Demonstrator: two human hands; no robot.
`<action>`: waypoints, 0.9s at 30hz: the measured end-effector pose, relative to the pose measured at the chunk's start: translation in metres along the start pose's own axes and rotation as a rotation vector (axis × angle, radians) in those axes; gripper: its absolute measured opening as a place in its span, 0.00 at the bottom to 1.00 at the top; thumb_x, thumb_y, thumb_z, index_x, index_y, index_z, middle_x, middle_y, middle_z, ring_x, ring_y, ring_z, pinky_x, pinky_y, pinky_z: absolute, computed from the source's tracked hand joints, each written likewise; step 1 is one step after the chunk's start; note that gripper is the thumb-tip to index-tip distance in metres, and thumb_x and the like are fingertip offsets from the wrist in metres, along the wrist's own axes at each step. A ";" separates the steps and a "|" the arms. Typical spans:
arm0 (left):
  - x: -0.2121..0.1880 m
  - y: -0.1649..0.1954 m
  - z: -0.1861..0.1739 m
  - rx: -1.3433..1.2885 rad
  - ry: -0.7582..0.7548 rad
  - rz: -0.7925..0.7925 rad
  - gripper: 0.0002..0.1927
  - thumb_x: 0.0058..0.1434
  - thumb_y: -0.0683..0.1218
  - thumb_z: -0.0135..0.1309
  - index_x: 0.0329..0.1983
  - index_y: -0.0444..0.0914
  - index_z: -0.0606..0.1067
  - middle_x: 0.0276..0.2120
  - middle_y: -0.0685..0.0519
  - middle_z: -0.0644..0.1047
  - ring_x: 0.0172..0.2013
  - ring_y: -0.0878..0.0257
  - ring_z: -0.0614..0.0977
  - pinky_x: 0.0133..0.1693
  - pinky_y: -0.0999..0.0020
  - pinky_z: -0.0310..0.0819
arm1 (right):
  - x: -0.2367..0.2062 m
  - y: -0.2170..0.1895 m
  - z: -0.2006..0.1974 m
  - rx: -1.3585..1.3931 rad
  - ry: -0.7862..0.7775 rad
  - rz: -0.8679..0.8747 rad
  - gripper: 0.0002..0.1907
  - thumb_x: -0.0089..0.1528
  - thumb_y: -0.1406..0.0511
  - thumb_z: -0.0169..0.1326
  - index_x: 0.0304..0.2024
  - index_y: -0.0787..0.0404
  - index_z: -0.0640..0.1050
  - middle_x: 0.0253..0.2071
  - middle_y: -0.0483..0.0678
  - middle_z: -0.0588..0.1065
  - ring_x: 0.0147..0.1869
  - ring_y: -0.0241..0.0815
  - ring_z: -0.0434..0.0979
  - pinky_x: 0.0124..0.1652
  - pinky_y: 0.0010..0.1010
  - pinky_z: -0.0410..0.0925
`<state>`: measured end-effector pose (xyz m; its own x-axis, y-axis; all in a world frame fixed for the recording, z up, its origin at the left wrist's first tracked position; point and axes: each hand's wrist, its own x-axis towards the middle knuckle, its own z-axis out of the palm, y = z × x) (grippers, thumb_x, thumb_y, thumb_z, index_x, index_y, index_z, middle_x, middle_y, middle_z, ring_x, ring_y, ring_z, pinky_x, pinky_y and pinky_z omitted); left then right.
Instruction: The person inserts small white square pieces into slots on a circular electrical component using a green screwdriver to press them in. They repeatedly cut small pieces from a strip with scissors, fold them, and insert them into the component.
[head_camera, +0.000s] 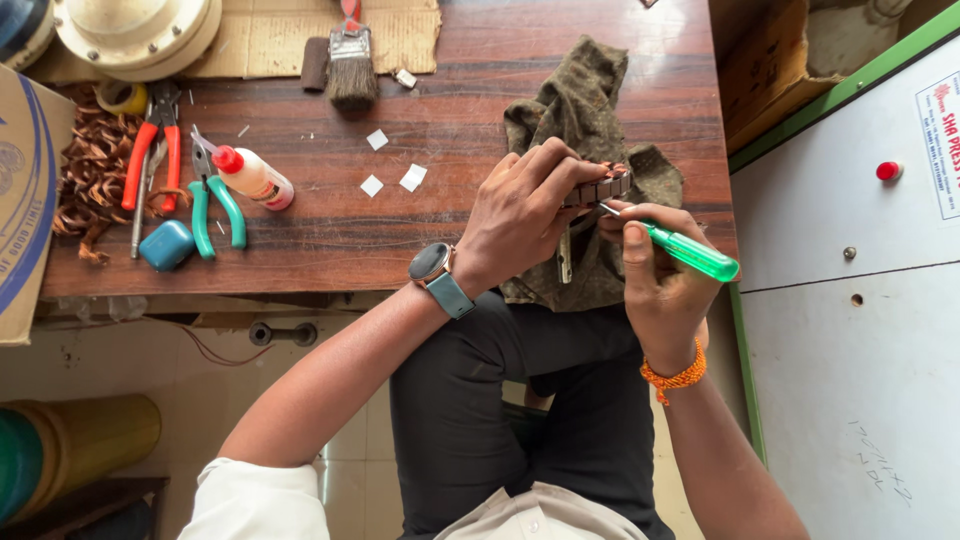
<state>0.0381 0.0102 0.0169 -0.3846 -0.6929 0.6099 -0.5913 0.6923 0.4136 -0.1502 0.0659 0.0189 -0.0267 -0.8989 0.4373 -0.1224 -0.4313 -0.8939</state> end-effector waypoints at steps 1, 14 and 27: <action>0.001 0.000 0.000 0.004 0.005 0.006 0.22 0.61 0.40 0.62 0.58 0.44 0.73 0.42 0.55 0.71 0.41 0.58 0.77 0.41 0.61 0.69 | 0.002 0.000 0.000 0.016 -0.002 0.008 0.09 0.74 0.67 0.53 0.52 0.70 0.76 0.51 0.55 0.81 0.50 0.39 0.84 0.45 0.22 0.74; 0.001 0.001 0.000 -0.005 0.001 0.000 0.22 0.61 0.42 0.62 0.58 0.44 0.73 0.42 0.54 0.69 0.44 0.55 0.77 0.44 0.58 0.70 | -0.007 -0.005 0.015 -0.062 0.074 -0.035 0.11 0.74 0.67 0.53 0.52 0.72 0.76 0.50 0.56 0.81 0.51 0.42 0.83 0.52 0.30 0.78; -0.005 -0.009 -0.004 -0.135 0.014 -0.012 0.16 0.68 0.52 0.60 0.58 0.47 0.75 0.43 0.55 0.72 0.39 0.58 0.77 0.41 0.59 0.72 | 0.017 0.041 -0.079 0.069 0.134 0.150 0.13 0.81 0.62 0.49 0.56 0.69 0.73 0.30 0.49 0.74 0.32 0.37 0.76 0.38 0.29 0.76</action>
<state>0.0476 0.0084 0.0130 -0.3680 -0.6988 0.6134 -0.4949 0.7057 0.5070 -0.2336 0.0390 -0.0023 -0.1716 -0.9371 0.3039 -0.0393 -0.3017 -0.9526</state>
